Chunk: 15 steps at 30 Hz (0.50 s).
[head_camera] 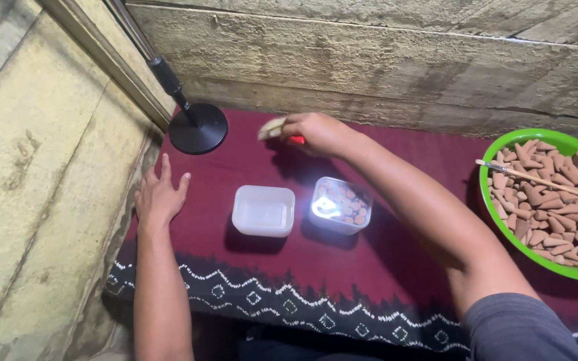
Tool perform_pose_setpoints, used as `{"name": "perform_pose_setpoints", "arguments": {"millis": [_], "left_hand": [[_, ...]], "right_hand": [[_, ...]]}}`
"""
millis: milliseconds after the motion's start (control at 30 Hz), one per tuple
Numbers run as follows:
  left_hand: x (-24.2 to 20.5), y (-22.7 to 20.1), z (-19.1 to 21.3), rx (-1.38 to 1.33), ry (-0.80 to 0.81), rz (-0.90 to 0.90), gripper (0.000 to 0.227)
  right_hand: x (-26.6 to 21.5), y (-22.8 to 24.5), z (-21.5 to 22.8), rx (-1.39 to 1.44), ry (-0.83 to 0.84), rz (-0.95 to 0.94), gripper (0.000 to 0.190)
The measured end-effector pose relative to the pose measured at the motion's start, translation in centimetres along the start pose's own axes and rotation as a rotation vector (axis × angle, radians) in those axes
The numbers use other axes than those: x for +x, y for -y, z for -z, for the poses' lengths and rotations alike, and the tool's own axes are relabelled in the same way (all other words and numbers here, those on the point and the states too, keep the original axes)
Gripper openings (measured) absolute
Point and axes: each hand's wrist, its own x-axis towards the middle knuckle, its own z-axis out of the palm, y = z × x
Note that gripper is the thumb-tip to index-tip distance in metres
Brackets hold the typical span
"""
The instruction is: Cleaning a workspace by using a hand brush to sweep a table and wall, and organizing plastic containers.
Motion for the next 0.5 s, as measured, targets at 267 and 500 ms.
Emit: {"name": "perform_pose_setpoints", "arguments": {"millis": [267, 500], "left_hand": [[0.3, -0.1, -0.2, -0.013, 0.001, 0.005, 0.079], [-0.1, 0.3, -0.5, -0.027, -0.058, -0.003, 0.078]], "right_hand": [[-0.8, -1.9, 1.5, -0.38, 0.15, -0.246, 0.02], [8.8, 3.3, 0.0, 0.044, -0.121, -0.043, 0.011]]}}
